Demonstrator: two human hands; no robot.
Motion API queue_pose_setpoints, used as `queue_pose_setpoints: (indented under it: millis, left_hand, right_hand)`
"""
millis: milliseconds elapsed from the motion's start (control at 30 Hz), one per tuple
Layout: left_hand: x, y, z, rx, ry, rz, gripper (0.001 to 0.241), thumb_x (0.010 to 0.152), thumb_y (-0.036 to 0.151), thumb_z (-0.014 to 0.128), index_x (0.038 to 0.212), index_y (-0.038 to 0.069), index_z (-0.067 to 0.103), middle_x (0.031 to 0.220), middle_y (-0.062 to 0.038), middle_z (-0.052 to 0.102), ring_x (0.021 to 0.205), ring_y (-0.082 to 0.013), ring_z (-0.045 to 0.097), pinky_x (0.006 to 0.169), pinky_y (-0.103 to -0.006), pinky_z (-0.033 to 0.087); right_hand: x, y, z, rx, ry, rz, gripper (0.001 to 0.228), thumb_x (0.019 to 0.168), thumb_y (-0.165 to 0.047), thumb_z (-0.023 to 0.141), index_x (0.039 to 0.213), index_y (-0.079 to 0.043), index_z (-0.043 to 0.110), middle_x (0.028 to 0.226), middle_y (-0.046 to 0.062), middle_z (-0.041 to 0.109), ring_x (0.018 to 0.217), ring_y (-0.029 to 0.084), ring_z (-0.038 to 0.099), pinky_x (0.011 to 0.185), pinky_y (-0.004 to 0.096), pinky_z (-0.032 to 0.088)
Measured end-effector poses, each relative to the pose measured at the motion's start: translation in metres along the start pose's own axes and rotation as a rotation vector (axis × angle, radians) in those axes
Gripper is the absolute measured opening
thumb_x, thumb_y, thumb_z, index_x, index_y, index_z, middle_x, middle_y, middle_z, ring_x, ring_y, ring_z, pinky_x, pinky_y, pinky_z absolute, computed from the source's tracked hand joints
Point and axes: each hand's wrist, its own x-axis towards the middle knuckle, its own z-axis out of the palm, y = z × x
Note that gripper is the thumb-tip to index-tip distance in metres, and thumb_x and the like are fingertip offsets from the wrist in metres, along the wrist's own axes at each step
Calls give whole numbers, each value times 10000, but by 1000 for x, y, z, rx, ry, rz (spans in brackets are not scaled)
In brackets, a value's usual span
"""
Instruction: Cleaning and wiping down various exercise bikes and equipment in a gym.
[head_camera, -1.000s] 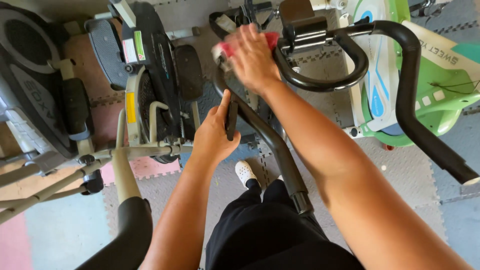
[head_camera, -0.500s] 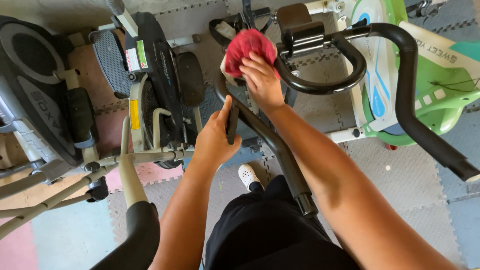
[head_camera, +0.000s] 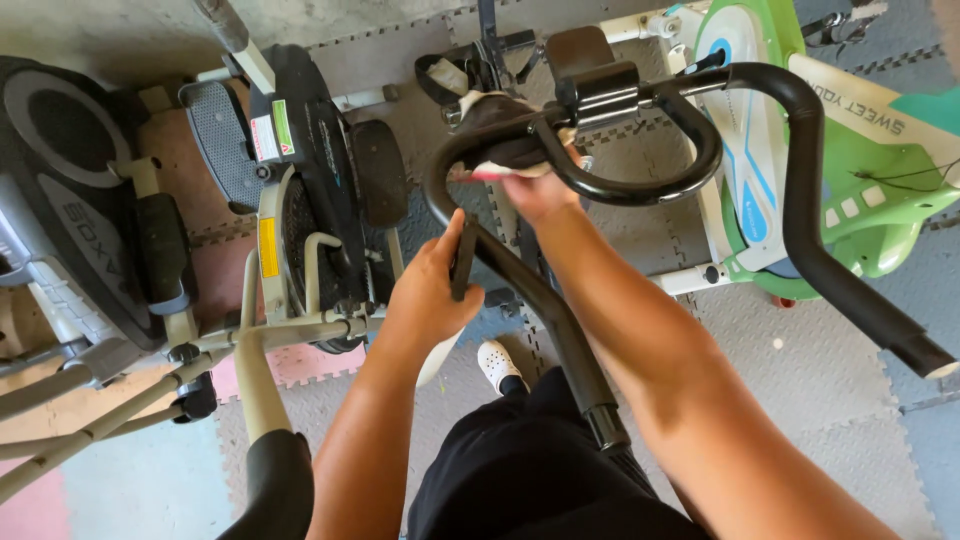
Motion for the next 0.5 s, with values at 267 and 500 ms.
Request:
queue_pose_setpoints:
  millis: [267, 500]
  left_hand:
    - [-27, 5, 20, -213, 52, -41, 927, 744, 50, 627, 1613, 144, 317, 1093, -147, 628, 854, -269, 675, 783, -368, 552]
    - [-50, -11, 69, -268, 292, 205, 918, 782, -26, 648, 1617, 38, 270, 1290, -143, 611, 823, -208, 608, 788, -342, 547]
  right_hand:
    - [11, -34, -43, 145, 392, 258, 420, 1031, -268, 395, 1205, 14, 652, 1283, 224, 656, 1194, 381, 639, 1106, 561, 504]
    - [-53, -85, -53, 2, 211, 90, 383, 1123, -206, 385, 1251, 30, 659, 1280, 211, 675, 1189, 355, 647, 1108, 517, 512]
